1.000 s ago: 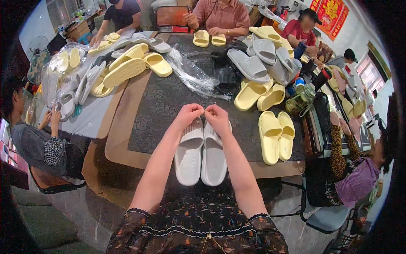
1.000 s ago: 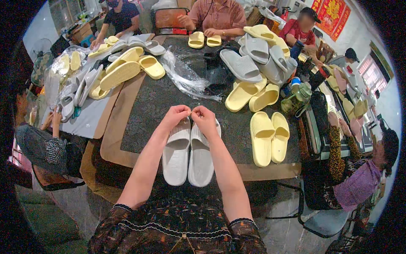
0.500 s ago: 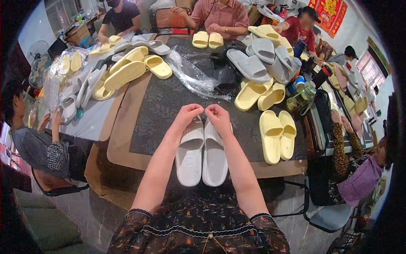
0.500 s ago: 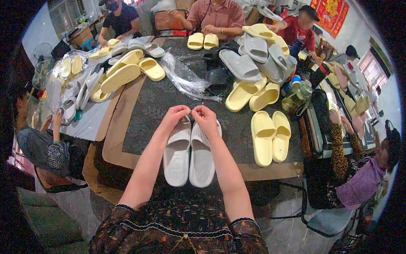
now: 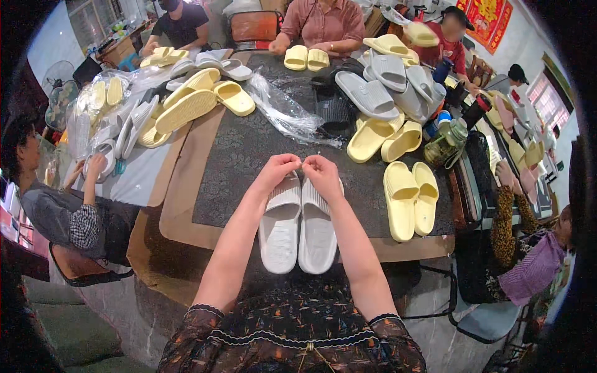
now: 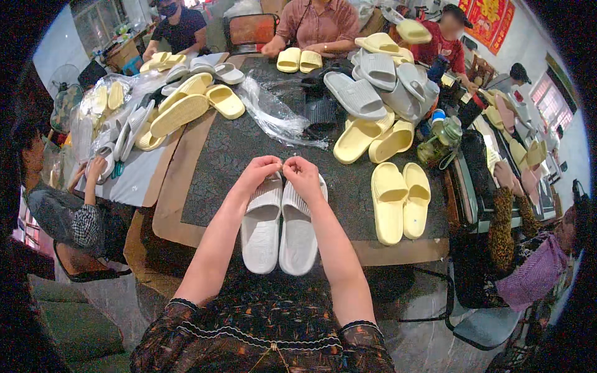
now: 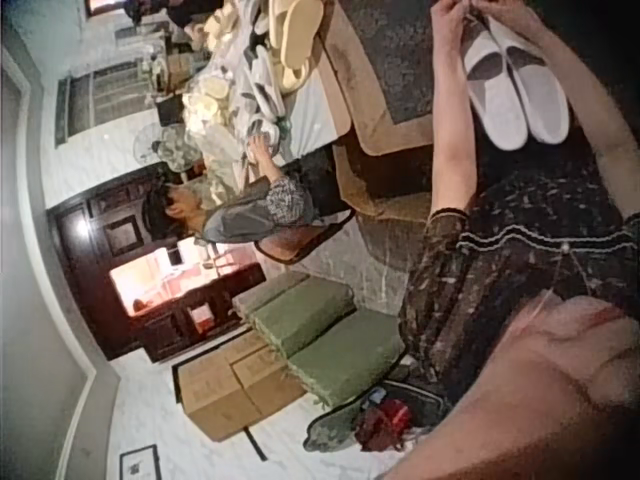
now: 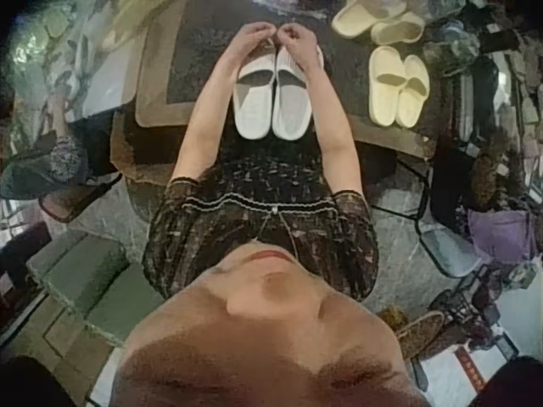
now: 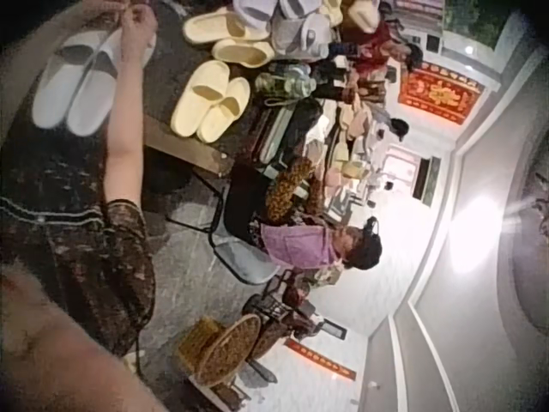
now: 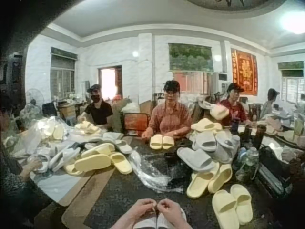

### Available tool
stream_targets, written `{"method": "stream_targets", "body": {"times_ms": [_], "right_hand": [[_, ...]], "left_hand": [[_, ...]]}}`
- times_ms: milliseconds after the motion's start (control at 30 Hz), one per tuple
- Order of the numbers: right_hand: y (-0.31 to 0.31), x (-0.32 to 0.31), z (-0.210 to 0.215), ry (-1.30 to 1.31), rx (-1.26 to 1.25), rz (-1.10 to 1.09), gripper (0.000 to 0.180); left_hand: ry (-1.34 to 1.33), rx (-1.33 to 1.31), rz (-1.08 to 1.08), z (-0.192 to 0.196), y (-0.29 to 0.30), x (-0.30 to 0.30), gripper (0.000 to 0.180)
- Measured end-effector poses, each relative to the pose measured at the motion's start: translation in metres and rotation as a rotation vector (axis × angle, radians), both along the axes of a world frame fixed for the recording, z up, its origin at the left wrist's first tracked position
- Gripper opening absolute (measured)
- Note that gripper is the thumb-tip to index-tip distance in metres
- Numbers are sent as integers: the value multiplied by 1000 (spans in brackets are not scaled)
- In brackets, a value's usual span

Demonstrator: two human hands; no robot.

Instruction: The person takes pairs of slide slippers and fastens them together with plastic tag loops by hand.

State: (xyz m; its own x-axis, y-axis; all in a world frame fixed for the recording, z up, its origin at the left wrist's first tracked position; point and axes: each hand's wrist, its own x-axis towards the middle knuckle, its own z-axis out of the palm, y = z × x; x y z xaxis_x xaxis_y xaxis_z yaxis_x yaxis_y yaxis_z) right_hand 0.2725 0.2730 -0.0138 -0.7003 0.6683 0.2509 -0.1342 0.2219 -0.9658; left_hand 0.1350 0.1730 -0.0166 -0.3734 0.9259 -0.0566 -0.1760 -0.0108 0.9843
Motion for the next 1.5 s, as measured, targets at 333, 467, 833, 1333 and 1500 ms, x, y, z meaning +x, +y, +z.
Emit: {"method": "stream_targets", "body": {"times_ms": [333, 467, 833, 1333, 1500], "right_hand": [[2, -4, -2, -34, -5, -44, 6], [2, -3, 2, -65, 173, -216, 12], [3, 0, 4, -93, 119, -218, 15], [2, 3, 5, -92, 179, -165, 17], [8, 3, -1, -131, 74, -271, 18]], "left_hand": [[115, 82, 55, -7, 7, 0, 13], [51, 70, 200, -8, 6, -1, 15], [242, 70, 290, -2, 4, 0, 14], [426, 51, 162, -14, 9, 1, 17], [416, 145, 287, -4, 7, 4, 16]]}}
